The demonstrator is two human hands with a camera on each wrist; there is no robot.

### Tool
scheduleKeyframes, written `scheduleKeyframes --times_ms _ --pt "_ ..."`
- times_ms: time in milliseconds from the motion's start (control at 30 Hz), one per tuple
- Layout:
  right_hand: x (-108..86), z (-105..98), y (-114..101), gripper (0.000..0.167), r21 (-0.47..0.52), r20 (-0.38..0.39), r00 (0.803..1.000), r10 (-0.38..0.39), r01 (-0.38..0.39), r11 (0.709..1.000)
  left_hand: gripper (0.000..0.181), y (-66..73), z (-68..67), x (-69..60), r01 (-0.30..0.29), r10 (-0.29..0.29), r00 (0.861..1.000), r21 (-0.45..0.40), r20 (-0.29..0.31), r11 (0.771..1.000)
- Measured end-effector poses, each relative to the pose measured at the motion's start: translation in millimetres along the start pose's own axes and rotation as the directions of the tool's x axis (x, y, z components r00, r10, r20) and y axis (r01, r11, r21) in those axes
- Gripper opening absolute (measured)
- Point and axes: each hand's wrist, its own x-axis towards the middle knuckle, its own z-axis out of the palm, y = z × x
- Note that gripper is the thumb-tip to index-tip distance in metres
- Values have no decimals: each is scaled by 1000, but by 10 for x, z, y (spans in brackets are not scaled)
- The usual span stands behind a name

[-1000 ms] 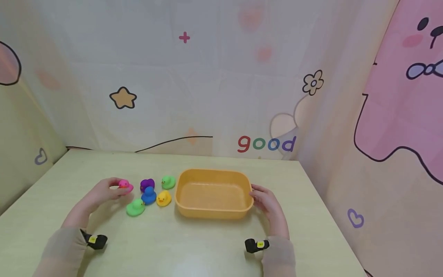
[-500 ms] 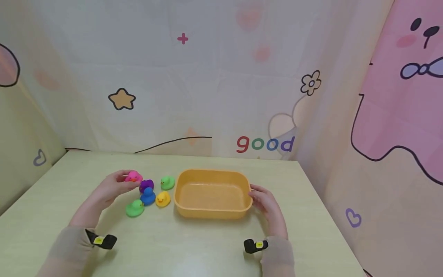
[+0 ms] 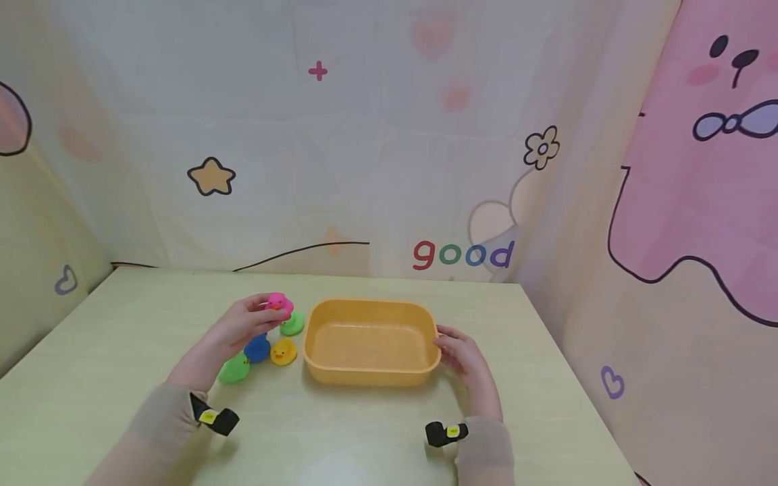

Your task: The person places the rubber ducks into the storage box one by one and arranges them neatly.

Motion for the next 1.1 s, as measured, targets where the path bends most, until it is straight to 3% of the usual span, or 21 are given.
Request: scheduleKeyframes --times_ms 167,433,567,733,867,1100 --pt "-10 1 12 57 20 -6 1000 -4 4 1000 56 17 332 101 0 0 1000 13 7 1000" --pt "-22 -4 15 56 22 -7 1000 -4 4 1000 52 45 877 274 -13 16 996 -33 90 999" --pt "-31 16 9 54 19 -19 1000 -13 13 1000 52 94 1105 335 -25 32 990 -54 141 998" --pt "-24 22 8 54 38 -19 1000 -15 16 999 48 131 1346 417 -6 14 987 -52 158 999" --pt "-16 21 12 55 45 -21 1000 -15 16 999 45 104 1508 483 10 -8 987 -15 158 1000" --pt "-25 13 21 54 37 -32 999 -15 16 999 48 -20 1756 633 -11 -7 992 135 129 991"
